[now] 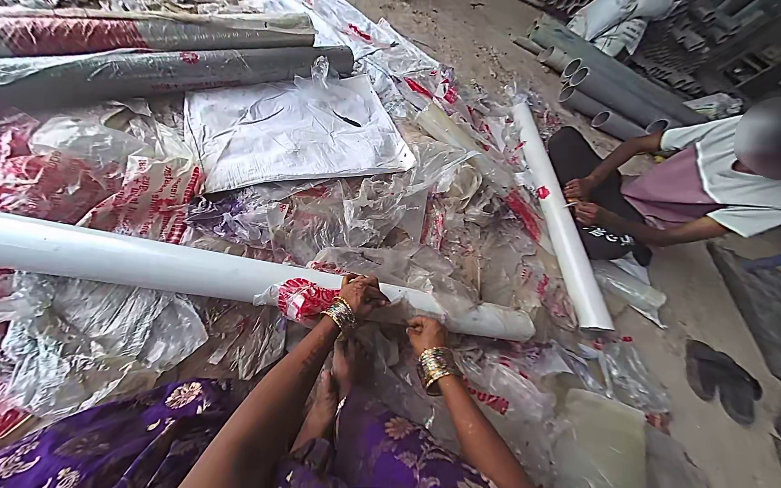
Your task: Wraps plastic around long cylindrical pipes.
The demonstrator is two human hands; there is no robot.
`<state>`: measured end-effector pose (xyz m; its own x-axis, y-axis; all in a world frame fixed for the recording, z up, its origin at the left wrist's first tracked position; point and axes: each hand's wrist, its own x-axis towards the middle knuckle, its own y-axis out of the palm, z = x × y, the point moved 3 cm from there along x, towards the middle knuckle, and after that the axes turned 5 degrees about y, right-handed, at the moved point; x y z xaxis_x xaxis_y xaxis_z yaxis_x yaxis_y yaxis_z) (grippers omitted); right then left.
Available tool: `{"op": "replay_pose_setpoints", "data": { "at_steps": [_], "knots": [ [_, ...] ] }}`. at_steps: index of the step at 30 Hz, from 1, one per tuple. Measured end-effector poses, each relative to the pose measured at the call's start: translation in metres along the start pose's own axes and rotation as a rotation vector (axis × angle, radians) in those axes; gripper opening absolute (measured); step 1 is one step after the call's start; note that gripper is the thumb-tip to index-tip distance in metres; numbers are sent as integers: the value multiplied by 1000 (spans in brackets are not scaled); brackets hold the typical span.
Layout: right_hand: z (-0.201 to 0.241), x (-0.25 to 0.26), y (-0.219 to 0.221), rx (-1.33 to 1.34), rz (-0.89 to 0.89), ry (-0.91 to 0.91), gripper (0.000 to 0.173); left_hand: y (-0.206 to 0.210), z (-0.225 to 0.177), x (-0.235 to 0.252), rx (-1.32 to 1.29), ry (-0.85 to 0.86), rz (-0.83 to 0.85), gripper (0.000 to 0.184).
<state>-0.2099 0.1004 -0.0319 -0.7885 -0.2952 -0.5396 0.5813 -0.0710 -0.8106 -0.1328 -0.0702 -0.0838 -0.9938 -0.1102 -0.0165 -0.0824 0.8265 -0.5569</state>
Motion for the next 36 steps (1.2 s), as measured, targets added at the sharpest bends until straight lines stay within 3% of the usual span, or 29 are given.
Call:
{"op": "replay_pose_setpoints", "data": {
  "at_steps": [4,7,12,15,20,23,28,30,32,34,36],
  "knots": [
    [31,24,-26,28,-70,-49,25,1,2,1,-7,16,40,26],
    [40,36,-15,-30,-46,-60,25,0,2,2,-30,30,50,25],
    [1,2,25,-17,-105,-106,27,-3,1,-1,-32,19,80,25],
    [-30,-13,52,-139,41,-32,30,-3,-1,2,-31,2,113,25],
    [-15,-9,23,154,-271,-106,23,-1,4,2,-26,5,93,27],
    [14,15,5,169,-277,-170,23,-3,2,5,-24,-6,113,28],
    [-1,7,47,194,-410,-273,22,-6,2,4,-35,-26,148,29],
    [-26,-3,69,101,-325,-214,23,-6,5,4,-51,2,128,30],
    [-55,-7,96,-38,-60,-60,30,-5,4,4,-72,-4,146,31],
    [-70,-3,107,59,-158,-73,30,-8,5,8,-70,4,141,31],
    [-60,-6,95,254,-424,-185,23,-6,8,5,-82,7,127,32]
  ]
}}
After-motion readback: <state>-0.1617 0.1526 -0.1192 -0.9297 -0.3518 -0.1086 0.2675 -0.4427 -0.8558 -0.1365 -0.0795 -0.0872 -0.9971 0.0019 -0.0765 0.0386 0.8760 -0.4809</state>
